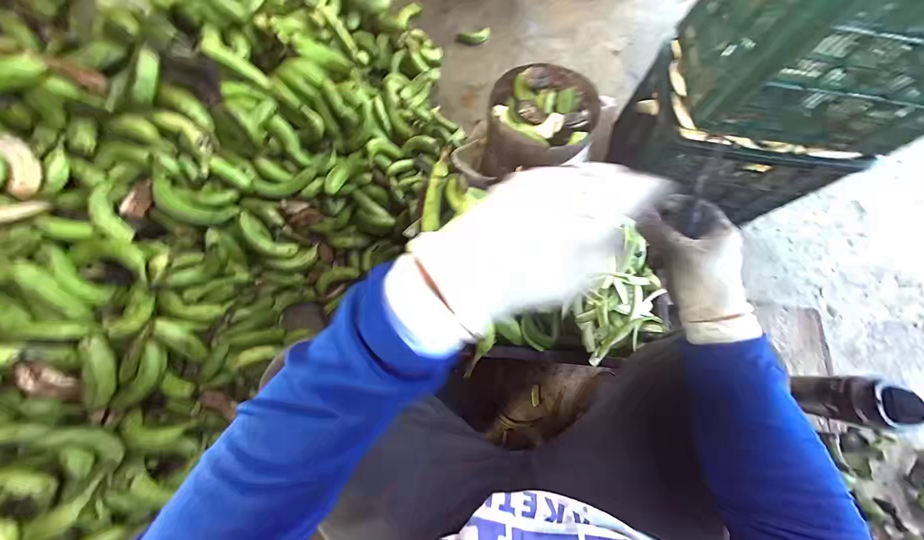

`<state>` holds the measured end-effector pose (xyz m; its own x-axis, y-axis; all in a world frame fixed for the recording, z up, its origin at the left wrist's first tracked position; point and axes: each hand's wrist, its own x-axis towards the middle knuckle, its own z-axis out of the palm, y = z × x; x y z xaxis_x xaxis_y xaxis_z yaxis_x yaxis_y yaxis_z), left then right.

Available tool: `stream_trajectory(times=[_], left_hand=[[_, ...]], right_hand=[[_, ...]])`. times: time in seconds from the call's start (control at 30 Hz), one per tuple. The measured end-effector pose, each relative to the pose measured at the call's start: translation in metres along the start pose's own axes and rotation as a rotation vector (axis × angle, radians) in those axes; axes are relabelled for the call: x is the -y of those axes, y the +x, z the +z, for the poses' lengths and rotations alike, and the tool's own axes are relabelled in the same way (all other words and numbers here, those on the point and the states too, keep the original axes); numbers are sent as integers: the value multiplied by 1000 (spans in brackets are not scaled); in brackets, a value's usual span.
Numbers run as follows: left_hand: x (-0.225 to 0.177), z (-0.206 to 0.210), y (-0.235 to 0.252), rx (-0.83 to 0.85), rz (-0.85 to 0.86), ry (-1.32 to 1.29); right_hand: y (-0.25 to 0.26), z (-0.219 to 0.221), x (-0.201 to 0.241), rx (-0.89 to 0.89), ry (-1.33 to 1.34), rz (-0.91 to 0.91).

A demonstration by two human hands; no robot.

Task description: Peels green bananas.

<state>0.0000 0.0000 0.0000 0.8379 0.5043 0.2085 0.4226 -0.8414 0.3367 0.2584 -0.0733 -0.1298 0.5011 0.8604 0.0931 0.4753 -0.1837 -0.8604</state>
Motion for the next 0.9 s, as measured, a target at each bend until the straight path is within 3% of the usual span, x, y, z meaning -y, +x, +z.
stream_trajectory(times=[0.1,0.17,0.27,0.37,0.43,0.53,0.6,0.67,0.73,0.8,0.83,0.9], left_hand=[[100,62,-34,68,-544,130],[135,96,-37,200,-726,155],[146,115,-32,299,-848,184],[139,109,-28,189,-904,138],[116,98,-19,96,-851,142],[70,98,-5,0,-525,188],[45,109,5,-62,-308,227],[32,118,15,-186,-242,204],[24,121,21,-337,-317,33],[14,121,28,-464,-485,-338],[12,122,32,-456,-588,-542],[20,131,37,-260,-751,-816]], right_hand=[[-6,10,9,29,41,79],[-6,17,6,80,66,126],[8,35,3,245,178,167],[9,46,14,390,306,210],[5,49,17,443,400,222],[-3,48,21,492,585,296],[-3,48,20,420,680,328],[1,46,16,303,774,349],[5,41,10,207,858,332],[10,34,7,108,867,307],[12,29,6,76,799,299],[18,21,-1,63,485,263]])
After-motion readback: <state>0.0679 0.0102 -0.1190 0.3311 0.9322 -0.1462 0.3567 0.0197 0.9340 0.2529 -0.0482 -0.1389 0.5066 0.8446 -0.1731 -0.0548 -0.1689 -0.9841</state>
